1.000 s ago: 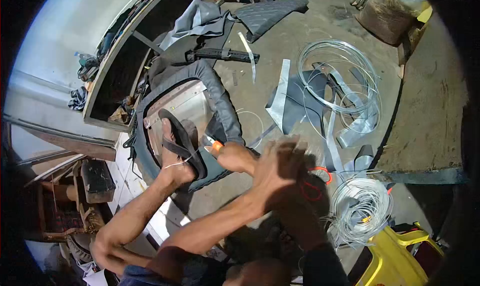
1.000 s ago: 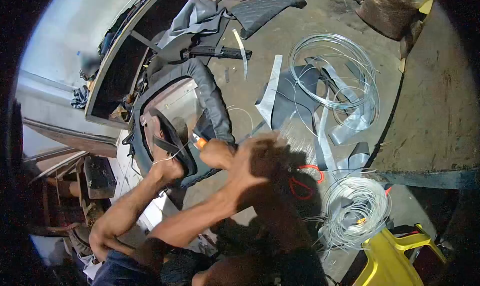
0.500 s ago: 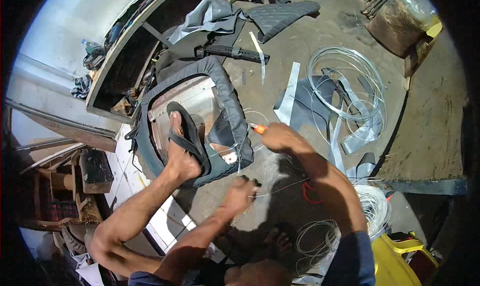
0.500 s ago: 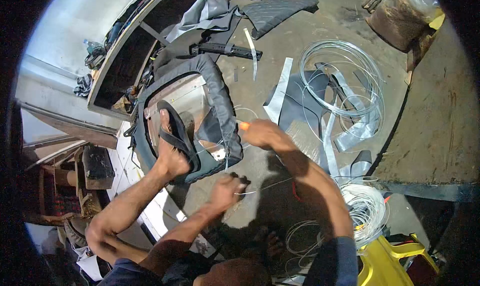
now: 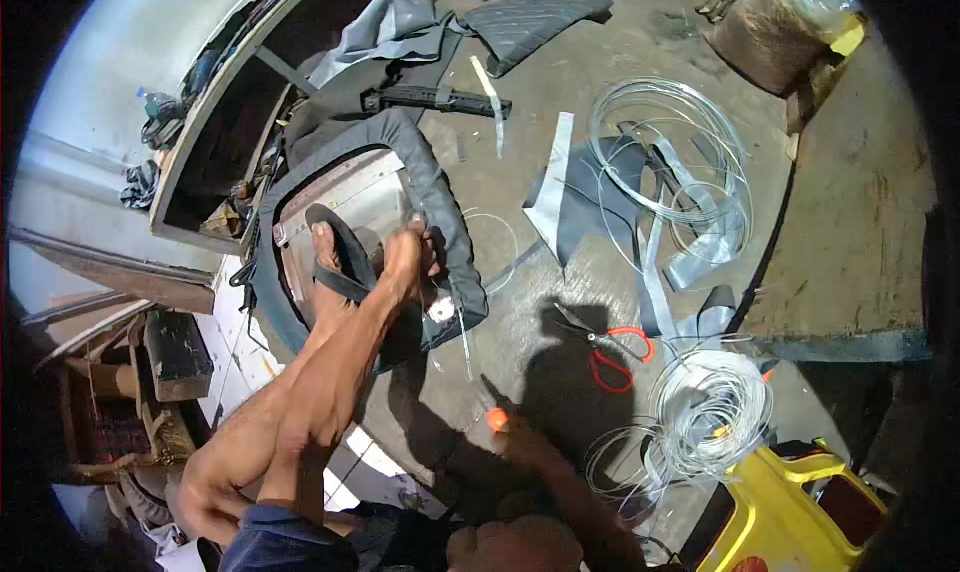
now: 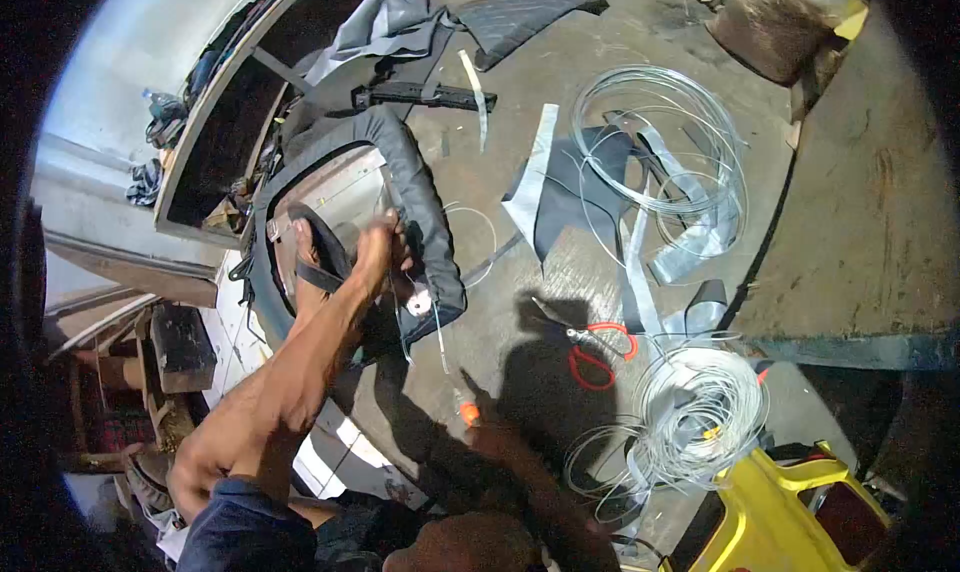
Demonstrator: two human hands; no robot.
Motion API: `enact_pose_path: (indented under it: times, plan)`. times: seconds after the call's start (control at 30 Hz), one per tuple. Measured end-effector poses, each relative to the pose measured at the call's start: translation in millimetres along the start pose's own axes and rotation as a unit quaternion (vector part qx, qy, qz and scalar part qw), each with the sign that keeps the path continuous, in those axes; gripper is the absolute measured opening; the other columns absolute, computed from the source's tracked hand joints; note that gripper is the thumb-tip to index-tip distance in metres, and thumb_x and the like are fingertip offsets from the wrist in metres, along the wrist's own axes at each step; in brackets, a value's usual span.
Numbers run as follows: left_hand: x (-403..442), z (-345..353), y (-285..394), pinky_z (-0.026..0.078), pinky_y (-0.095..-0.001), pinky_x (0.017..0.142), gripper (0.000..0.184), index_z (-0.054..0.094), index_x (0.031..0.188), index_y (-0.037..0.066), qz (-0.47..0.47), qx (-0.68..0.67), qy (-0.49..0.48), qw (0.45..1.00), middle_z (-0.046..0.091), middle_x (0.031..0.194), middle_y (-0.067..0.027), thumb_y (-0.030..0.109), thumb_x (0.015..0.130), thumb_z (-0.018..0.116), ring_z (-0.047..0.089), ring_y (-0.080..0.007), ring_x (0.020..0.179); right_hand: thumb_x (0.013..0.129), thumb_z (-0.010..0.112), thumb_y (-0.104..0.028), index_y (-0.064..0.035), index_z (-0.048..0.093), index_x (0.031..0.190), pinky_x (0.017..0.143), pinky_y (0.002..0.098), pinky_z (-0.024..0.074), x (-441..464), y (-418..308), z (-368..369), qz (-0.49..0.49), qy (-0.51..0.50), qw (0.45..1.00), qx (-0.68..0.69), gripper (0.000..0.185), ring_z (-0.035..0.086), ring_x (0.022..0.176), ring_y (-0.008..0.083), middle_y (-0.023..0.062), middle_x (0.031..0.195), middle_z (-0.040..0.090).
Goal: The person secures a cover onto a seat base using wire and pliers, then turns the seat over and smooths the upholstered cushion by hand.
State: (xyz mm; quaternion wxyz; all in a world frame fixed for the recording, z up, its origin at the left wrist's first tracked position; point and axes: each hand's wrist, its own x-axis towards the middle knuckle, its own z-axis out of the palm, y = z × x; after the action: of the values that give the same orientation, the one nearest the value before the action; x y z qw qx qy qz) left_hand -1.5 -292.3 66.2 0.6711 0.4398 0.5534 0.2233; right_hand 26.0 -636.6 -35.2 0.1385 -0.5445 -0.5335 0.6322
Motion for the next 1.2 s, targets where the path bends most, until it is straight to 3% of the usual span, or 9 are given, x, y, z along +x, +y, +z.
enact_pose_path:
  times: [0.13,0.2,0.33,0.43,0.6,0.77,0.97,1.07,1.2]
  plan:
    - [-32.5,50.0,14.4,0.049,-0.0443,0.053,0.027,0.060,0.087,0.009,0.036,0.211,-0.016,0.977,0.059,0.075,-0.0098,0.034,0.095,0.055,0.058,-0.0288,0.062,0.087,0.057,-0.028,0.0016,0.062,0.108,0.094,0.0497,0.0461,53.9,-37.6,30.9,-0.233,0.092,0.945,-0.211,0.037,0.061,0.101,0.0404,0.0244,0.107,0.062]
    - [-57.3,76.6,18.6,0.047,-0.0463,0.067,0.035,0.063,0.091,0.005,0.024,0.305,-0.028,0.952,0.064,0.087,-0.0134,0.038,0.097,0.051,0.060,-0.0315,0.073,0.091,0.055,-0.033,0.0001,0.061,0.115,0.097,0.0497,0.0449,82.9,-70.5,28.1,0.018,0.137,0.977,0.162,0.041,0.060,0.109,0.0406,0.0233,0.114,0.063]
    - [-53.9,41.5,-4.6,0.045,-0.0341,0.071,0.040,0.056,0.101,0.000,0.149,0.243,-0.006,0.959,0.056,0.085,-0.0066,0.040,0.100,0.057,0.052,-0.0182,0.076,0.095,0.057,-0.039,-0.0030,0.058,0.130,0.101,0.0452,0.0455,82.2,-49.1,22.0,0.033,0.076,0.996,0.024,0.051,0.057,0.123,0.0384,0.0235,0.129,0.060]
    - [-82.7,4.1,-28.8,0.045,-0.0309,0.074,0.043,0.048,0.110,-0.001,0.230,0.308,0.066,0.921,0.054,0.091,-0.0060,0.028,0.091,0.074,0.048,-0.0155,0.081,0.093,0.064,-0.026,-0.0032,0.057,0.131,0.098,0.0410,0.0469,70.1,53.3,40.5,-0.300,0.200,0.914,0.185,0.046,0.060,0.113,0.0299,0.0206,0.122,0.062]
    - [-111.4,-3.5,-109.1,0.048,-0.0383,0.080,0.053,0.046,0.119,-0.002,0.205,0.354,0.054,0.911,0.059,0.100,-0.0166,0.024,0.085,0.078,0.058,-0.0250,0.088,0.091,0.069,-0.020,-0.0034,0.059,0.123,0.090,0.0376,0.0493,-10.4,45.6,-65.8,0.043,0.053,0.962,0.264,0.037,0.062,0.100,0.0206,0.0103,0.114,0.064]
    - [-109.6,11.8,-99.1,0.049,-0.0427,0.072,0.039,0.057,0.103,-0.005,0.144,0.442,0.080,0.882,0.064,0.084,-0.0180,0.024,0.084,0.077,0.063,-0.0306,0.076,0.090,0.072,-0.037,-0.0047,0.062,0.117,0.084,0.0387,0.0496,21.8,45.5,-95.2,-0.078,0.013,0.915,0.395,0.043,0.059,0.086,0.0246,0.0129,0.098,0.063]
    - [-64.9,-43.0,-99.2,0.050,-0.0351,0.071,0.018,0.062,0.095,-0.001,-0.149,0.191,-0.077,0.967,0.066,0.083,-0.0110,0.017,0.094,0.063,0.061,-0.0218,0.074,0.088,0.076,-0.025,-0.0056,0.063,0.121,0.095,0.0414,0.0492,80.4,71.8,-79.3,-0.408,0.161,0.885,-0.154,0.041,0.063,0.103,0.0263,0.0140,0.114,0.064]
    - [-46.3,-85.4,-91.0,0.050,-0.0378,0.081,0.012,0.063,0.101,0.003,0.164,0.500,-0.129,0.841,0.068,0.090,-0.0169,0.006,0.090,0.060,0.067,-0.0274,0.087,0.091,0.071,-0.022,-0.0125,0.052,0.138,0.094,0.0450,0.0525,44.8,7.6,-89.0,-0.077,-0.061,0.847,0.523,0.051,0.058,0.121,0.0217,0.0059,0.132,0.060]
    - [-74.7,-37.3,-36.6,0.049,-0.0333,0.091,0.018,0.067,0.108,0.004,0.142,0.530,-0.111,0.829,0.071,0.109,-0.0161,0.013,0.092,0.065,0.068,-0.0253,0.101,0.094,0.065,-0.018,-0.0144,0.044,0.145,0.090,0.0470,0.0527,51.1,-8.1,-85.7,-0.067,-0.043,0.835,0.544,0.054,0.061,0.117,0.0197,0.0030,0.129,0.061]
